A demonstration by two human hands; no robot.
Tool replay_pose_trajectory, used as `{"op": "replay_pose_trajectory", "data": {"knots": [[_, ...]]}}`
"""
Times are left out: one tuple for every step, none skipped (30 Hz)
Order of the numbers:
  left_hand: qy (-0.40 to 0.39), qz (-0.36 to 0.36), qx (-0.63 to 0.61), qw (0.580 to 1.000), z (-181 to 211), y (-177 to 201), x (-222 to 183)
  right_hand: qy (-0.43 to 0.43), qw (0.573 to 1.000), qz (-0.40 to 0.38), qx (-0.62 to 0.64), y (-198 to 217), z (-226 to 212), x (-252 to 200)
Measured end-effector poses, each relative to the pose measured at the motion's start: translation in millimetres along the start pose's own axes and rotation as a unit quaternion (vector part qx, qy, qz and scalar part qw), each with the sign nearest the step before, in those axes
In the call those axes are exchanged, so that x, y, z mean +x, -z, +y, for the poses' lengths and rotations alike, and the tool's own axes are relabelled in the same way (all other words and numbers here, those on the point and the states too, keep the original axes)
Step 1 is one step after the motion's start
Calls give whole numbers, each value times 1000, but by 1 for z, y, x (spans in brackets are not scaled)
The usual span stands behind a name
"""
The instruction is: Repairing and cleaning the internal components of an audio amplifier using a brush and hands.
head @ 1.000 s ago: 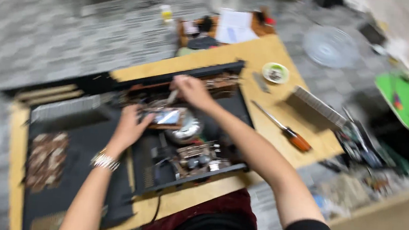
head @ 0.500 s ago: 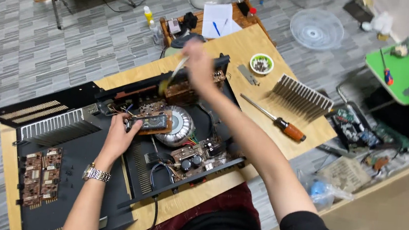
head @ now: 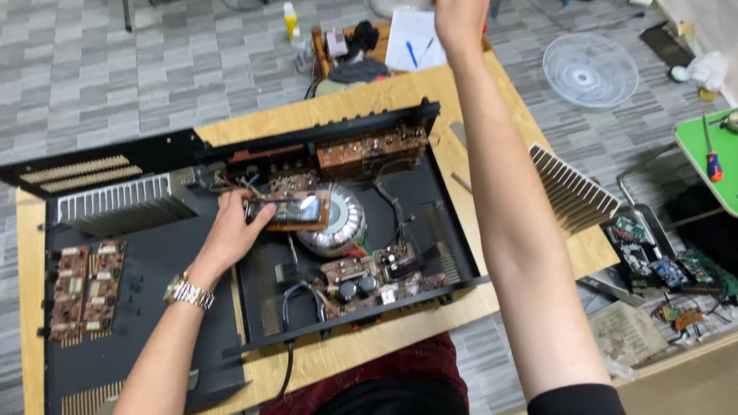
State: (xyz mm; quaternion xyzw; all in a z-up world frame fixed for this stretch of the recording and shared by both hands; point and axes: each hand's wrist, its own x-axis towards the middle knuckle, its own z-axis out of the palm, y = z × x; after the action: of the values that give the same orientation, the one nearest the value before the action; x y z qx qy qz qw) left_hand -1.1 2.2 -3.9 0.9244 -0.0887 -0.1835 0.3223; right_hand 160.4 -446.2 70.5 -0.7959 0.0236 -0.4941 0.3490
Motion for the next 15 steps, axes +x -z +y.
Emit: {"op": "replay_pose_trajectory", "data": {"knots": [[-13, 7, 1, 1000, -1, 0, 2, -11, 1000, -1, 10, -3, 3, 3], [-25, 13, 1, 1000, -3, -1, 4, -21, 1000, -3, 21, -6, 6, 7], [-24, 15, 0, 1000, -2, 0, 3, -20, 1000, -4, 22, -1, -14, 2], [-23, 12, 2, 1000, -2, 0, 2, -49, 998, -21, 44, 4, -35, -3], [-23, 11, 2, 1000, -1, 0, 2, -77, 994, -38, 66, 9, -56, -6], [-22, 13, 0, 1000, -3, -1, 2, -75, 994, -40, 67, 4, -64, -22], [-26, 14, 3, 1000, -5, -1, 3, -46, 995, -62, 69, -1, -71, -37], [-31, 16, 6, 999, -6, -2, 4, -17, 994, -84, 72, -5, -78, -51], [-31, 18, 5, 999, -4, -1, 3, -15, 994, -85, 73, 3, -101, -71], [-27, 15, 1, 1000, -2, -1, 2, -47, 980, -130, 145, 11, -122, -91], [-24, 11, 0, 1000, 0, 1, 3, -80, 957, -173, 216, 19, -144, -111], [-25, 12, 0, 1000, -2, 1, 2, -79, 958, -172, 217, 16, -141, -128], [-35, 26, 5, 999, -4, 0, 1, -93, 951, -189, 226, 12, -139, -144], [-45, 39, 10, 998, -5, 0, 0, -108, 944, -205, 234, 9, -136, -159], [-45, 39, 10, 998, -5, 0, 0, -108, 944, -204, 234, 7, -134, -165]]}}
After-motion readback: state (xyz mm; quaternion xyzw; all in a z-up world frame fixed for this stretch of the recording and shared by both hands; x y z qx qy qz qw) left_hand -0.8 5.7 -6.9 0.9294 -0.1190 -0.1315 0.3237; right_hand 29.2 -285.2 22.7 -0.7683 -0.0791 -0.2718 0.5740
